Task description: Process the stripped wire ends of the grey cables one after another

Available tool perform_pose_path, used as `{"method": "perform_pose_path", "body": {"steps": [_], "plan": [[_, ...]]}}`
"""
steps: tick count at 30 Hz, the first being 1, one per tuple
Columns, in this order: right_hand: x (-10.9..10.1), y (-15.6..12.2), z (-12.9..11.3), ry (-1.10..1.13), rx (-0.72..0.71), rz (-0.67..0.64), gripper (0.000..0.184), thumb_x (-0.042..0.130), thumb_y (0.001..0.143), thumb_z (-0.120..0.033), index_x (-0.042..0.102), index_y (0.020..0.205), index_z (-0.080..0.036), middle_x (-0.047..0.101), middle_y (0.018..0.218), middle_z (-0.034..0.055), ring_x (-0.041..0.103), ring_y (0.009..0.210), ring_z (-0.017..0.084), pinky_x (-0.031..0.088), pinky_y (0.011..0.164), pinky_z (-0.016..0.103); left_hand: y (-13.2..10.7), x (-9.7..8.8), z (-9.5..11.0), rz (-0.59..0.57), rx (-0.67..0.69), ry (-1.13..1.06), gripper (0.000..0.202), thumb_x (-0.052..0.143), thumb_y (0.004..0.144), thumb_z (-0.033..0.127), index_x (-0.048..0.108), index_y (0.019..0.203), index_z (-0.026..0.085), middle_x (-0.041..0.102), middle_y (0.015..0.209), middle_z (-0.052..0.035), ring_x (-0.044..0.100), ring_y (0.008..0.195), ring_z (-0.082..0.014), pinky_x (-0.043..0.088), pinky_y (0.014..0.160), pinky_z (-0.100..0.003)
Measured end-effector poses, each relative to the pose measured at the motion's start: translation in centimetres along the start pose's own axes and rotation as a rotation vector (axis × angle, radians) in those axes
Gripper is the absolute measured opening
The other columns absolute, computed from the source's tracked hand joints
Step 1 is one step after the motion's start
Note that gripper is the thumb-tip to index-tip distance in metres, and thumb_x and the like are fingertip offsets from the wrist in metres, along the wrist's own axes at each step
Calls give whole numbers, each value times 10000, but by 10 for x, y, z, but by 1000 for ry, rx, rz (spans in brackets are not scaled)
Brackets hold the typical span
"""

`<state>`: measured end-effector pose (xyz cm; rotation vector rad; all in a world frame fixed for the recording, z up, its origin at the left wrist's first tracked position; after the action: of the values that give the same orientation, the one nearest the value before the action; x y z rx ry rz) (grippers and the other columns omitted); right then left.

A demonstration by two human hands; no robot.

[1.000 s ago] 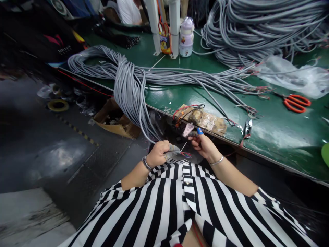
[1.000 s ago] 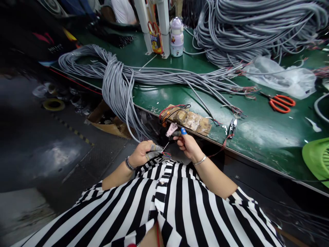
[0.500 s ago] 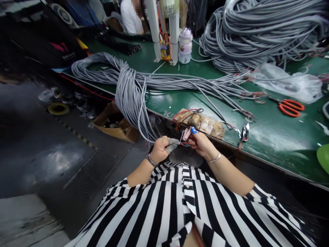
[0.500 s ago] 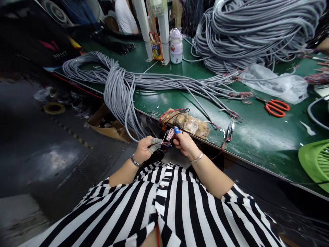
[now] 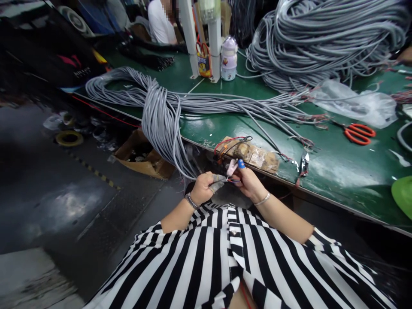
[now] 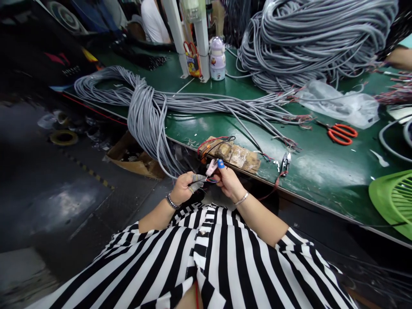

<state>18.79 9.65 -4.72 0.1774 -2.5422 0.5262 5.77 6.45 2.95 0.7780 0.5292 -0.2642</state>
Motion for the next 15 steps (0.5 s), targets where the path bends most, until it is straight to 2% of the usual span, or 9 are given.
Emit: {"method": "perform_pose_path", "body": {"steps": [4,7,11,15], "plan": [[-3,-4,6,34,68,-18,618,704,597,-752,517,729,-178,540,643,-16,214,438,32,16,398,198,-11,-9,7,1,-12,-29,181,640,891,299,738,977,174,717,728,-49,632,657,-131,497,622,-243],[-7,-7,8,28,103,-21,600,680,634,-745,549,758,-172,605,720,14,215,439,32,14,391,197,-23,-13,12,-15,-15,-29,178,655,878,312,742,955,177,714,709,-49,642,663,-139,503,624,-247],[-12,-11,10,8,116,-54,598,638,676,-751,602,771,-161,619,726,29,207,435,32,22,381,190,-35,-16,15,-13,2,-9,176,640,886,308,741,957,182,711,694,-42,637,654,-132,500,629,-235],[-3,-22,23,-131,175,-161,635,651,644,-774,615,695,-142,537,563,-2,187,411,25,58,366,183,-39,-12,12,-38,-12,8,192,619,899,322,742,940,180,714,707,-45,624,648,-128,493,634,-231]]}}
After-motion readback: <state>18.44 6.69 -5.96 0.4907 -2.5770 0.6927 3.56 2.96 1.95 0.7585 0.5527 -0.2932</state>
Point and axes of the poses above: each hand's wrist, its own y-axis towards the middle knuckle, its own x-axis out of the palm, z = x × y, the point moved 9 cm from there along y, towards the middle knuckle
